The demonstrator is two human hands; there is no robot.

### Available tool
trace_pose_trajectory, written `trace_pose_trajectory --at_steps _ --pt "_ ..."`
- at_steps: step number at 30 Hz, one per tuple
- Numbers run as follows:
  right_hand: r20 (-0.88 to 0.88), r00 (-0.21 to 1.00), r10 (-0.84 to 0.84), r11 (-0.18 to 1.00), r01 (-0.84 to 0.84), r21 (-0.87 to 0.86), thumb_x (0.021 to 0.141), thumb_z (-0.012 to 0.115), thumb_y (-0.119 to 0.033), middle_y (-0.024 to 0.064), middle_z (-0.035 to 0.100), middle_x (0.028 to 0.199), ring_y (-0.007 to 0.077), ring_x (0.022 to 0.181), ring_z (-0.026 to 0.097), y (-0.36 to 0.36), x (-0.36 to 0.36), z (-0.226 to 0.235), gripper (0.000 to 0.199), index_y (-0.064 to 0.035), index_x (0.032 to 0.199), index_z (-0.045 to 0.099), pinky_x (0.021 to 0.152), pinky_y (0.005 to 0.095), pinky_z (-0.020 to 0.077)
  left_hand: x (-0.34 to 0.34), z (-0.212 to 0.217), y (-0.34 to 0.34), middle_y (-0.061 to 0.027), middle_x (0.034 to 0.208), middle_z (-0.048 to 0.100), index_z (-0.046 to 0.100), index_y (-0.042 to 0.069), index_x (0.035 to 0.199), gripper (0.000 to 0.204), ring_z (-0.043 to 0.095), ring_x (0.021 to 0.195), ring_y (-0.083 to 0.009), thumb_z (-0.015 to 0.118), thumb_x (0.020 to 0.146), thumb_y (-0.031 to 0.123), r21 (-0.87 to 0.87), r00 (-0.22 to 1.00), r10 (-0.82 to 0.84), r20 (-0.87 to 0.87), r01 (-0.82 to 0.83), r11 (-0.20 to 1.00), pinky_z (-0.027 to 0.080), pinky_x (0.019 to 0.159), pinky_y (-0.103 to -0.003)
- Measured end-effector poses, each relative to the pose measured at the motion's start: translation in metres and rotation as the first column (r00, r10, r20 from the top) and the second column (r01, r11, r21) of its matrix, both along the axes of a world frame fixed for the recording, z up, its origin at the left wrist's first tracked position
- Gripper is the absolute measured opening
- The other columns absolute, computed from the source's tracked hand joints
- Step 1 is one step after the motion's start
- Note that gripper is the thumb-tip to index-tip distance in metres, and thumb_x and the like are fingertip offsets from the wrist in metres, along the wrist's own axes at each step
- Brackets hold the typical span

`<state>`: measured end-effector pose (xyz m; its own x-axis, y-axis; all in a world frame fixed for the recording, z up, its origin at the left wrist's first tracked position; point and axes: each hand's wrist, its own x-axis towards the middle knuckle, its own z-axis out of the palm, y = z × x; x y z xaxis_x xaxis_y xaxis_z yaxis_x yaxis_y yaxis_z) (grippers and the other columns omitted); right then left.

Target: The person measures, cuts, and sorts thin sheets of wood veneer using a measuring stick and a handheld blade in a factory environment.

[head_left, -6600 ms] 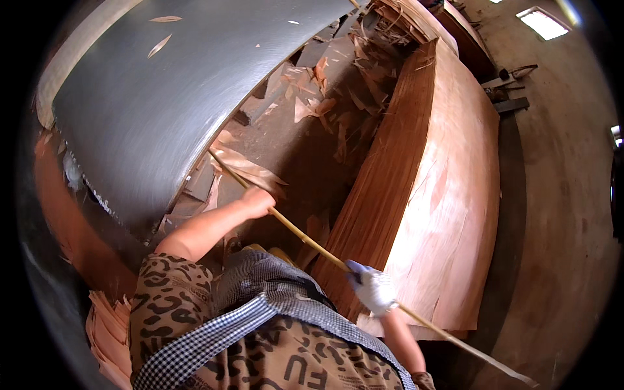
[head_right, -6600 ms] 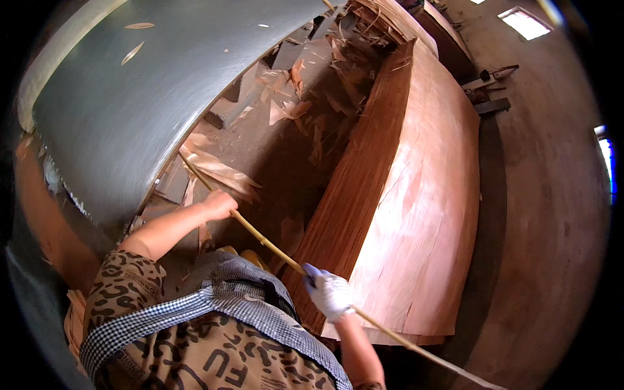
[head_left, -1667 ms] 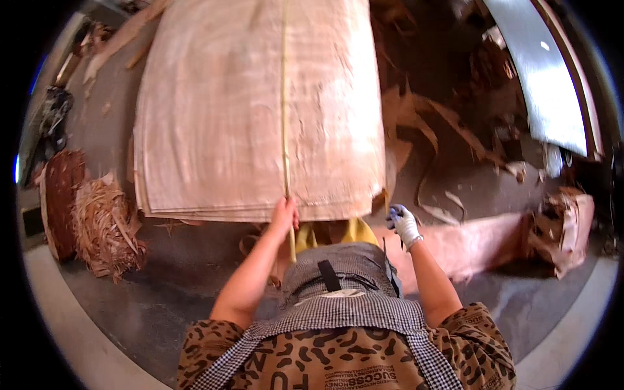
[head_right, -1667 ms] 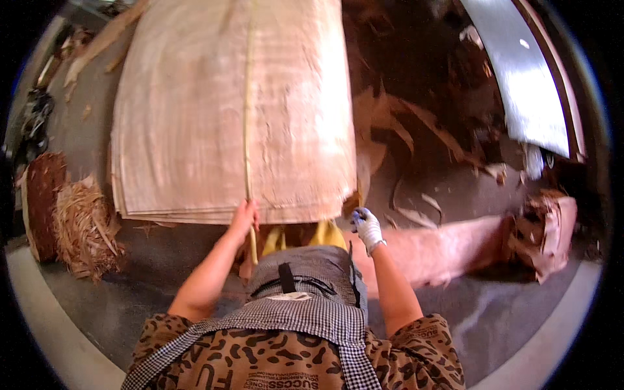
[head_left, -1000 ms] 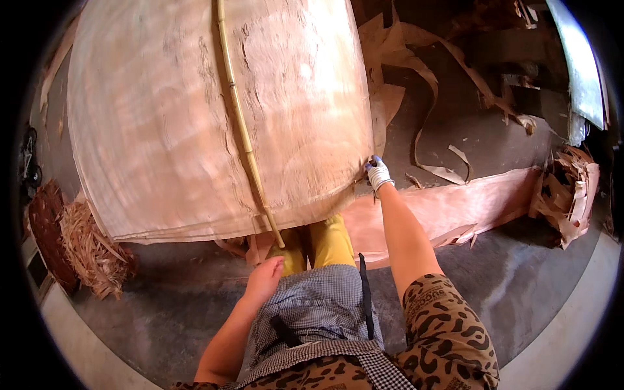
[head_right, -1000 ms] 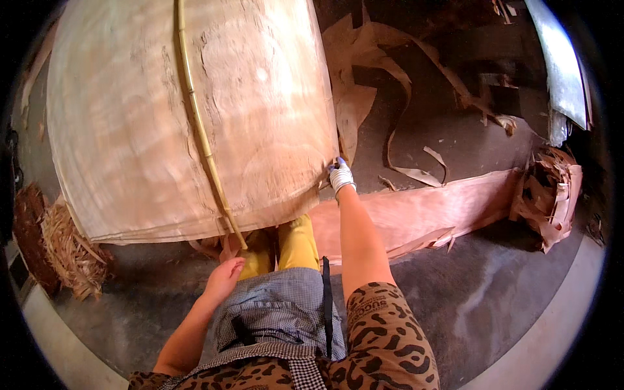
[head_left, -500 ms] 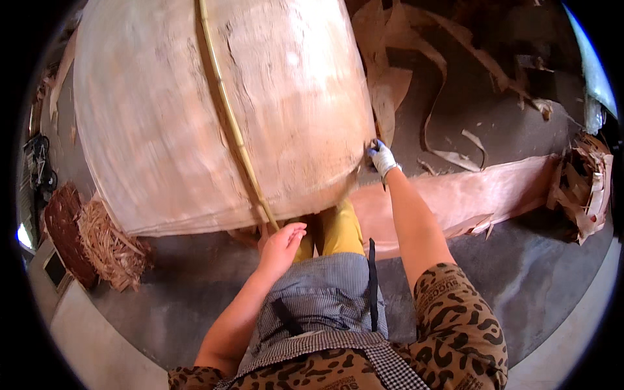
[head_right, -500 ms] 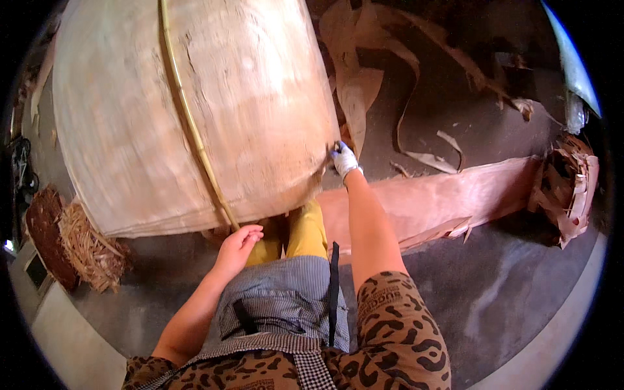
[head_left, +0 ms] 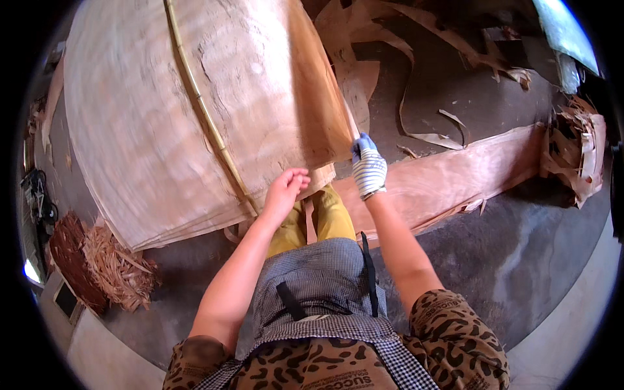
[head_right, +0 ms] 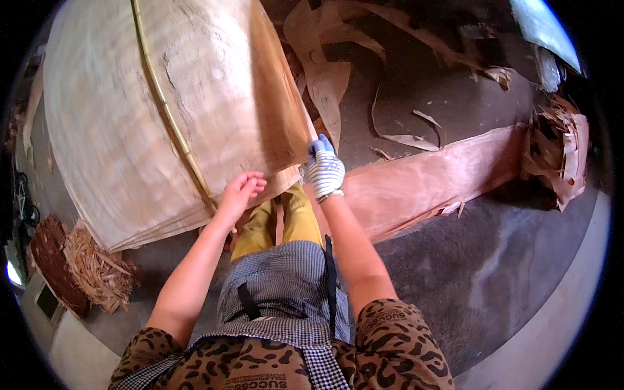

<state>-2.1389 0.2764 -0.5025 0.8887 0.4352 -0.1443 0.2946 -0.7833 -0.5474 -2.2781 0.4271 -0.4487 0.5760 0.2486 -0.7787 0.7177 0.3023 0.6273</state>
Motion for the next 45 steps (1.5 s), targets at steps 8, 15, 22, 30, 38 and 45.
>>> trace_pose_trajectory --at_steps 8,15,22,30,38,45 --pt "-0.903 0.384 0.192 0.631 0.657 0.414 0.08 0.056 -0.002 0.0034 0.057 0.085 0.0089 0.068 0.053 0.052 -0.08 0.089 0.044 0.0023 0.121 0.042 0.062 0.0211 0.0448 0.014 0.017 0.022 -0.0006 0.059 0.052 0.054 0.001 0.069 0.031 0.044 0.052 -0.0089 0.052 0.086 0.027 0.197 0.948 0.313 -0.061 -0.296 0.934 0.039 0.05 -0.028" --pt "-0.956 0.164 -0.242 0.58 0.815 -0.007 0.084 0.053 -0.028 0.0029 0.059 0.086 0.0136 0.057 0.056 0.026 -0.07 0.004 0.023 -0.0096 0.098 0.054 0.042 0.0249 0.0393 -0.021 0.031 0.058 -0.0045 0.093 0.059 0.055 -0.002 0.099 0.028 0.054 0.081 -0.0108 0.046 0.089 0.022 -0.124 0.793 0.596 0.127 -0.584 0.802 0.042 0.076 -0.025" --pt "-0.958 -0.241 -0.157 0.133 0.956 -0.262 0.08 0.06 -0.032 -0.0006 0.041 0.048 0.0111 0.036 0.034 0.041 -0.08 -0.098 0.025 -0.0147 0.071 0.044 0.032 0.0254 0.029 -0.036 0.049 0.106 -0.0088 0.1 0.06 0.051 -0.001 0.107 0.031 0.057 0.091 -0.0186 0.045 0.088 0.022 -0.472 0.805 0.591 -0.052 -0.541 0.696 0.046 0.081 -0.032" --pt "-0.949 0.104 -0.299 0.394 0.919 -0.023 0.076 0.064 -0.02 -0.0005 0.05 0.063 0.0075 0.04 0.039 0.038 -0.103 0.007 0.019 -0.0099 0.085 0.052 0.034 0.021 0.0298 -0.036 0.059 0.107 -0.004 0.092 0.06 0.056 0.006 0.098 0.029 0.058 0.084 -0.0149 0.064 0.078 0.025 -0.682 0.701 0.712 0.036 -0.504 0.53 0.048 0.076 -0.028" --pt "-0.668 0.733 0.126 0.718 0.397 0.571 0.068 0.073 -0.015 0.0042 0.056 0.093 0.0118 0.084 0.051 0.111 -0.097 0.147 0.044 -0.0014 0.105 0.053 0.073 0.0233 0.0426 -0.03 0.063 0.081 0.0 0.084 0.06 0.058 0.007 0.096 0.017 0.057 0.078 -0.0106 0.06 0.08 0.01 -0.615 0.777 0.617 0.124 -0.428 0.663 0.048 0.072 -0.025" --pt "-0.874 0.485 0.034 0.648 0.655 0.389 0.074 0.066 -0.007 0.0015 0.056 0.086 0.0075 0.073 0.05 0.105 -0.094 0.152 0.028 -0.0005 0.099 0.056 0.064 0.0207 0.0427 -0.027 0.085 0.077 -0.0032 0.102 0.055 0.046 0.004 0.12 0.044 0.054 0.091 -0.0119 0.055 0.078 -0.002 -0.467 0.817 0.416 0.398 -0.21 0.859 0.045 0.083 -0.025"
